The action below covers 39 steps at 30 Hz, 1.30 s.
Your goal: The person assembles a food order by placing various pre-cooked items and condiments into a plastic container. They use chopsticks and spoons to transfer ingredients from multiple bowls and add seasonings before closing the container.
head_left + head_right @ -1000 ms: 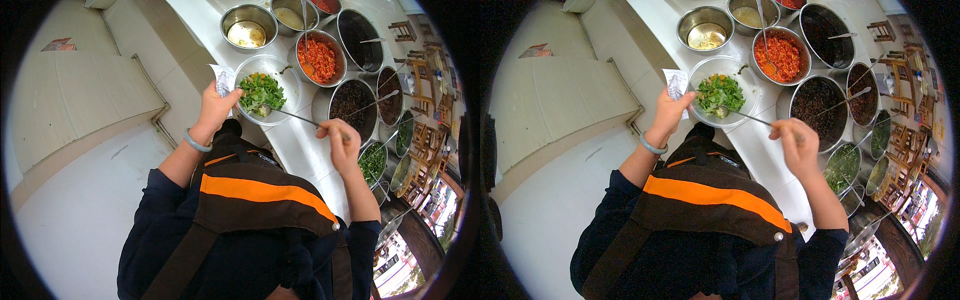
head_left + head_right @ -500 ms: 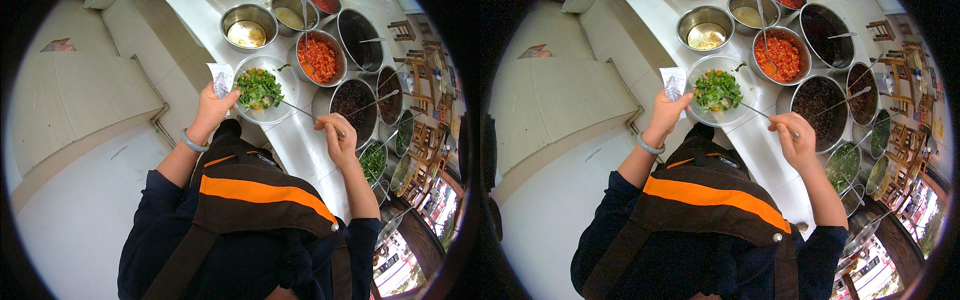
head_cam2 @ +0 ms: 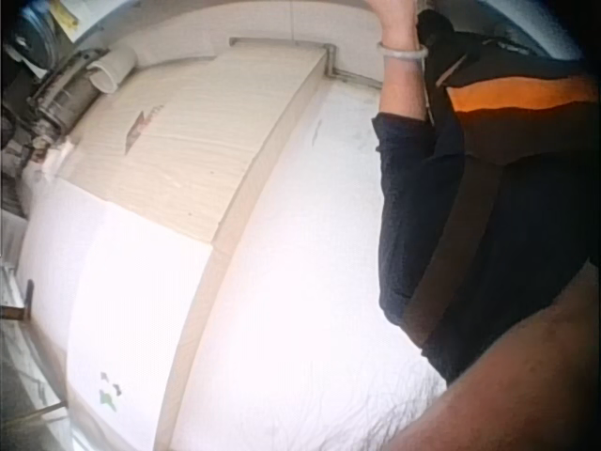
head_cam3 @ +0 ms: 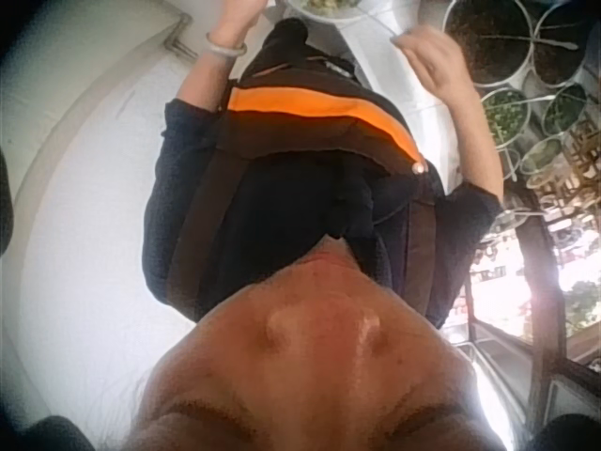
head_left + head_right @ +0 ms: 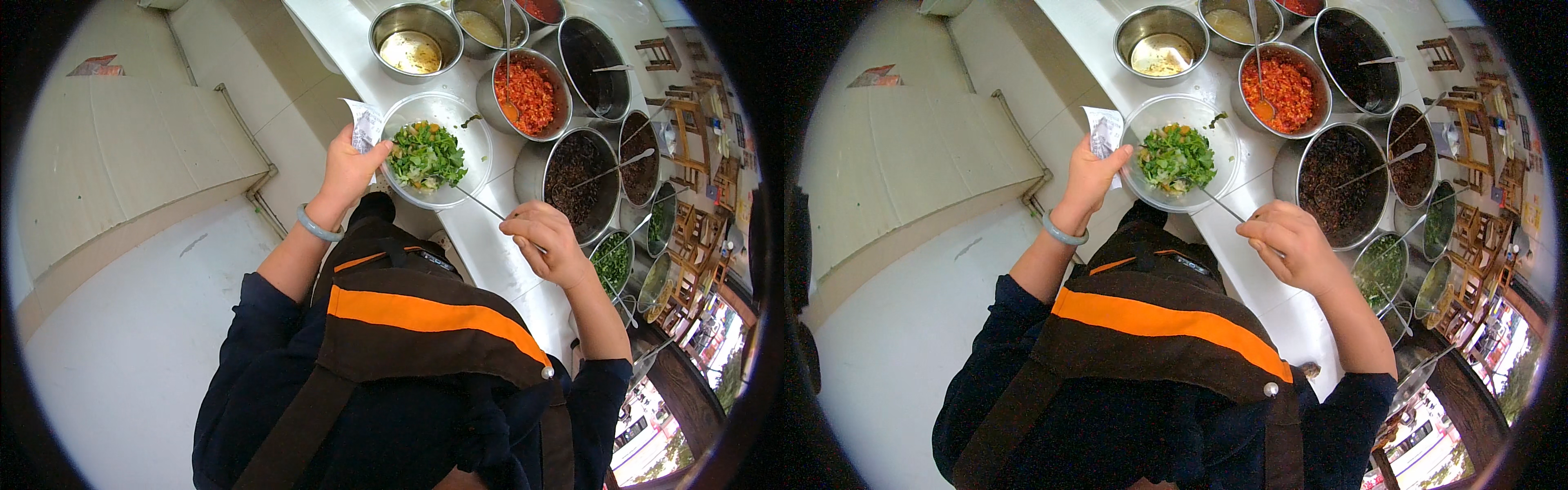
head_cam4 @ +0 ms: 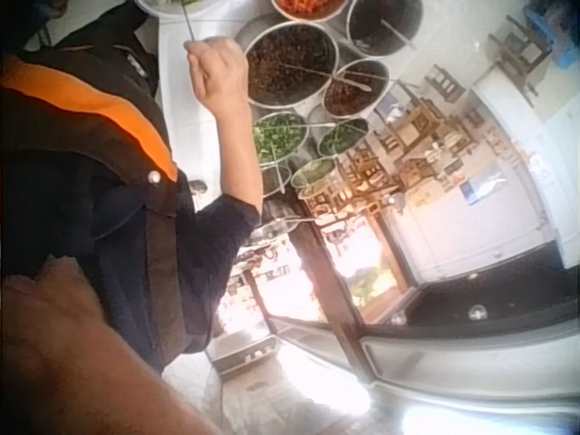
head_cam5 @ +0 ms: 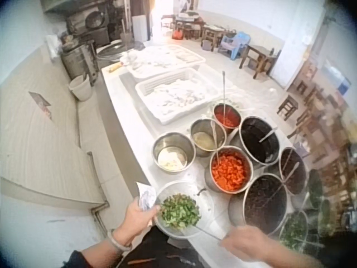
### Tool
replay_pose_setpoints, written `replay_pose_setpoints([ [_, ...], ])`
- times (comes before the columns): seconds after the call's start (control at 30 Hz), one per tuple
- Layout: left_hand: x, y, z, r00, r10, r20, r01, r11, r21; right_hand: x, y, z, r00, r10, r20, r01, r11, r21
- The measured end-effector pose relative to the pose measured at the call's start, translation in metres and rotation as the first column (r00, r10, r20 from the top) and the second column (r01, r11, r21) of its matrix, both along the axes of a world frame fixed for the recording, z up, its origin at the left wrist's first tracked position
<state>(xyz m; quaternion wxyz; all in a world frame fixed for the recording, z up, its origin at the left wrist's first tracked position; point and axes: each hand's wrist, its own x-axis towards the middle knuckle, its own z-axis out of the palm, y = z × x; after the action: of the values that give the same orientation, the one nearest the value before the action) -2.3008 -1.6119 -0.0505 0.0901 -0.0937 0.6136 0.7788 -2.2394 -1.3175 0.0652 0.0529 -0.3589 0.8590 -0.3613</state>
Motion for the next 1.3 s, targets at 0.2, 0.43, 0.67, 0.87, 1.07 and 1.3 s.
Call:
replay_pose_setpoints([
  [0.2, 0.000, -0.001, 0.000, 1.000, 0.000, 0.019, -0.001, 1.000, 0.011, 0.011, 0.008, 0.010, 0.980, -0.168, 0.104, 0.180, 0.976, -0.122],
  [0.43, 0.000, 0.000, 0.002, 1.000, -0.007, 0.004, 0.007, 1.000, 0.027, 0.019, 0.023, -0.026, 0.574, -0.446, 0.687, 0.768, 0.585, -0.262],
  [0.67, 0.002, -0.002, 0.002, 1.000, -0.028, -0.002, 0.028, 0.999, 0.018, 0.012, 0.043, -0.047, 0.352, -0.294, 0.889, 0.914, 0.311, -0.259],
  [0.87, -0.001, -0.002, -0.001, 0.998, -0.038, 0.040, 0.039, 0.999, -0.003, 0.011, 0.045, -0.021, 0.425, -0.386, 0.819, 0.901, 0.267, -0.341],
  [1.07, -0.005, 0.009, -0.006, 0.999, 0.015, 0.036, -0.018, 0.996, 0.085, 0.004, 0.037, 0.023, 0.604, -0.464, 0.648, 0.797, 0.360, -0.485],
  [1.3, -0.012, 0.014, -0.010, 0.999, -0.014, 0.043, 0.011, 0.997, 0.077, -0.030, 0.017, -0.007, 0.465, -0.577, 0.671, 0.872, 0.431, -0.234],
])
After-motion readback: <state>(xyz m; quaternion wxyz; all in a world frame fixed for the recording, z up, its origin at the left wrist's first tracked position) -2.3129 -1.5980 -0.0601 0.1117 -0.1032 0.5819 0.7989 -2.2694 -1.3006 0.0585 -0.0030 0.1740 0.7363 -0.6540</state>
